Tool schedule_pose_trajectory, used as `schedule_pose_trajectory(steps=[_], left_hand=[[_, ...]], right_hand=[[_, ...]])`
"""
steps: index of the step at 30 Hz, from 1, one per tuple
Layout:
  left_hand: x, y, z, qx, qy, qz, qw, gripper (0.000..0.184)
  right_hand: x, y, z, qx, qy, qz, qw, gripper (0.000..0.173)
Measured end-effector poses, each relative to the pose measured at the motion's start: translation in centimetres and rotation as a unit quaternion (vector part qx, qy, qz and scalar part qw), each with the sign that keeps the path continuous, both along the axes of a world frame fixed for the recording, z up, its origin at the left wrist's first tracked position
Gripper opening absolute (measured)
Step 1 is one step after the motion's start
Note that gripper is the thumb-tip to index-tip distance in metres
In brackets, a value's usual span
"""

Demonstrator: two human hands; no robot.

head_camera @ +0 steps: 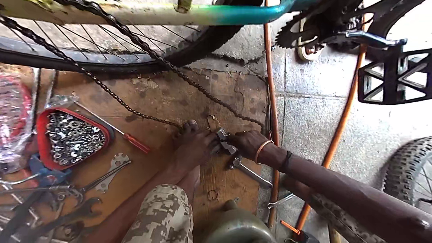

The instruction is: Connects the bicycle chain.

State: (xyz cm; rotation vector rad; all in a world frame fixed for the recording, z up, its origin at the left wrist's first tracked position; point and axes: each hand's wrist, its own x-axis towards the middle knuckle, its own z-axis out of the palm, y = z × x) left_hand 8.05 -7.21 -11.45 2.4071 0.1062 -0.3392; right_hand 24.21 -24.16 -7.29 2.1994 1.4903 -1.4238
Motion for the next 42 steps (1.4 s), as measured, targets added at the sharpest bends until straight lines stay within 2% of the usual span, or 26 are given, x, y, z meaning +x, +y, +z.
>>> schedule_pose_trajectory(steps=[4, 6, 11, 14, 17, 18, 21, 22, 25, 28, 30, 32, 35, 37, 40, 42], left_hand=[[0.7, -0.3, 0.2, -0.029, 0.104, -0.03, 0.994, 0.026], [0.9, -0.4, 0.2, -0.033, 0.15, -0.053, 0.987, 0.027], [2.4, -0.4, 0.5, -0.003, 0.221, -0.055, 0.974, 0.028], [3.4, -0.1, 0.8, -0.032, 0.25, -0.061, 0.966, 0.029], [3.4, -0.1, 0.7, -0.035, 0.241, -0.058, 0.968, 0.026], [3.4, -0.1, 0.6, -0.038, 0.239, -0.057, 0.969, 0.025], [3.2, 0.0, 0.1, -0.049, 0.229, -0.057, 0.97, 0.024], [3.2, 0.0, 0.0, -0.057, 0.227, -0.059, 0.971, 0.025], [3.4, 0.1, -0.1, -0.064, 0.238, -0.065, 0.967, 0.026], [3.5, 0.1, 0.1, -0.067, 0.244, -0.071, 0.965, 0.025], [3.8, 0.3, 0.2, -0.069, 0.241, -0.075, 0.965, 0.026], [4.0, 0.3, 0.5, -0.075, 0.241, -0.084, 0.964, 0.027], [4.2, 0.6, 0.4, -0.072, 0.246, -0.101, 0.961, 0.027], [4.4, 0.8, 0.3, -0.069, 0.247, -0.105, 0.961, 0.026], [4.6, 0.8, 0.2, -0.068, 0.249, -0.114, 0.96, 0.024], [4.5, 0.8, 0.2, -0.064, 0.249, -0.116, 0.96, 0.022]], right_hand=[[0.0, -1.7, -1.0, 0.01, -0.013, -0.005, 1.0, 0.029], [-0.6, -2.9, -2.1, 0.032, -0.019, 0.005, 0.999, 0.024], [-1.2, -2.3, -3.0, 0.018, -0.044, -0.009, 0.999, 0.014], [-1.2, -3.4, -2.7, 0.111, -0.05, -0.042, 0.992, 0.022], [-2.8, -6.2, -1.5, 0.253, -0.108, -0.163, 0.947, 0.027], [-3.8, -7.4, -1.3, 0.25, -0.128, -0.203, 0.938, 0.029], [-8.0, -11.8, -2.9, 0.105, -0.104, -0.242, 0.959, 0.043], [-9.4, -13.3, -4.2, 0.082, -0.094, -0.222, 0.967, 0.038], [-11.1, -15.4, -6.9, 0.137, -0.115, -0.187, 0.966, 0.022], [-10.4, -15.2, -5.3, 0.136, -0.048, -0.245, 0.959, 0.019], [-9.1, -14.4, -3.2, 0.174, 0.002, -0.294, 0.94, 0.017], [-8.1, -12.5, -0.3, 0.241, -0.017, -0.313, 0.919, 0.018], [-6.5, -9.8, 2.8, 0.364, -0.054, -0.264, 0.892, 0.03], [-5.8, -8.8, 2.6, 0.397, -0.052, -0.23, 0.887, 0.035], [-6.2, -8.7, -0.5, 0.322, -0.041, -0.225, 0.919, 0.037], [-6.5, -8.4, -1.4, 0.306, -0.037, -0.246, 0.919, 0.038]])
